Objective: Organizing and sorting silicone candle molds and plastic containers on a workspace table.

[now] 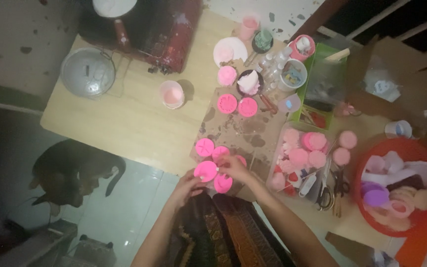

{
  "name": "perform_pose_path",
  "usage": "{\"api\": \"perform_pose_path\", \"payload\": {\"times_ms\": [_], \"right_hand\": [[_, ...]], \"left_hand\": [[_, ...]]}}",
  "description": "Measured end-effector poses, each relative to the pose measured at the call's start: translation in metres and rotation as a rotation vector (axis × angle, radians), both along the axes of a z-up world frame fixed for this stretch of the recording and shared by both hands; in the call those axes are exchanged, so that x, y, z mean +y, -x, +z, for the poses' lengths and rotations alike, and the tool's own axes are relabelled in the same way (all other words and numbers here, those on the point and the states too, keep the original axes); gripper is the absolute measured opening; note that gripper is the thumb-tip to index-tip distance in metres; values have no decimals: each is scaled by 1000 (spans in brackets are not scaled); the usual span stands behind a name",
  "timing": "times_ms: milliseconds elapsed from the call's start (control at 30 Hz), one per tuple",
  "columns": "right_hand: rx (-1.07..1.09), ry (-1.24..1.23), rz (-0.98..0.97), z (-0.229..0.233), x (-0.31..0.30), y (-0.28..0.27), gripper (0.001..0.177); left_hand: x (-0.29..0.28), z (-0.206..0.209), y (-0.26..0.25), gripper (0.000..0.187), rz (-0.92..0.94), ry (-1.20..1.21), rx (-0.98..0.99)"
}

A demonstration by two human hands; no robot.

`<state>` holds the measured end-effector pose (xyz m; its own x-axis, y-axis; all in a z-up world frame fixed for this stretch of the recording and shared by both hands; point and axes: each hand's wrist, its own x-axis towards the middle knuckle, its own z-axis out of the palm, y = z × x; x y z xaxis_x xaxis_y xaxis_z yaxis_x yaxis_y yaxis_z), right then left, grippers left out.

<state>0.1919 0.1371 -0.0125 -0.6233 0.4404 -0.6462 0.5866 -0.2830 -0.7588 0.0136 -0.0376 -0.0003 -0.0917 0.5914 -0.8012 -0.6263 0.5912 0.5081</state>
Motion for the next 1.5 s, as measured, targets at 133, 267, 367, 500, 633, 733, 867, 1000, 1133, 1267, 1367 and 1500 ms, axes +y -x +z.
{"api": "perform_pose_path", "payload": {"times_ms": [133,267,367,500,633,733,867,1000,1133,1267,1367,1500], "right_hand": [[-166,29,5,-21,-7,-13,40],[-271,-578,16,-61,-27,-59,18],[-539,-444,231,-36,-48,-68,39],[-388,-287,35,-50,-69,-75,35],[-358,-253,-228,-31,-79,-83,35],[-441,-359,-204,-42,-77,-95,35],[-327,-476,-258,-46,-78,-100,33],[-363,-118,-381,-45,-79,-103,27],[-256,-72,-349,-61,-80,-115,26],[-162,-404,-419,-61,-71,-125,23],[-82,-782,-505,9,-41,-153,23],[-13,-658,-723,76,-5,-231,38]], "left_hand": [[-36,-111,-20,43,69,54,-30],[-15,-55,-24,38,-93,59,234],[-4,-27,-22,35,-506,31,661],[10,23,-24,35,-572,-3,1053],[8,-3,-30,40,-433,-96,1136],[9,-16,-35,36,-469,-77,1082],[22,17,-53,44,-459,-134,1028],[20,13,-59,46,-462,-150,1013],[24,19,-65,45,-477,-114,1053],[10,-12,-68,54,-493,-154,1128],[1,-43,-71,53,-523,-129,1216],[-8,-54,-68,34,-473,74,1127]]}}
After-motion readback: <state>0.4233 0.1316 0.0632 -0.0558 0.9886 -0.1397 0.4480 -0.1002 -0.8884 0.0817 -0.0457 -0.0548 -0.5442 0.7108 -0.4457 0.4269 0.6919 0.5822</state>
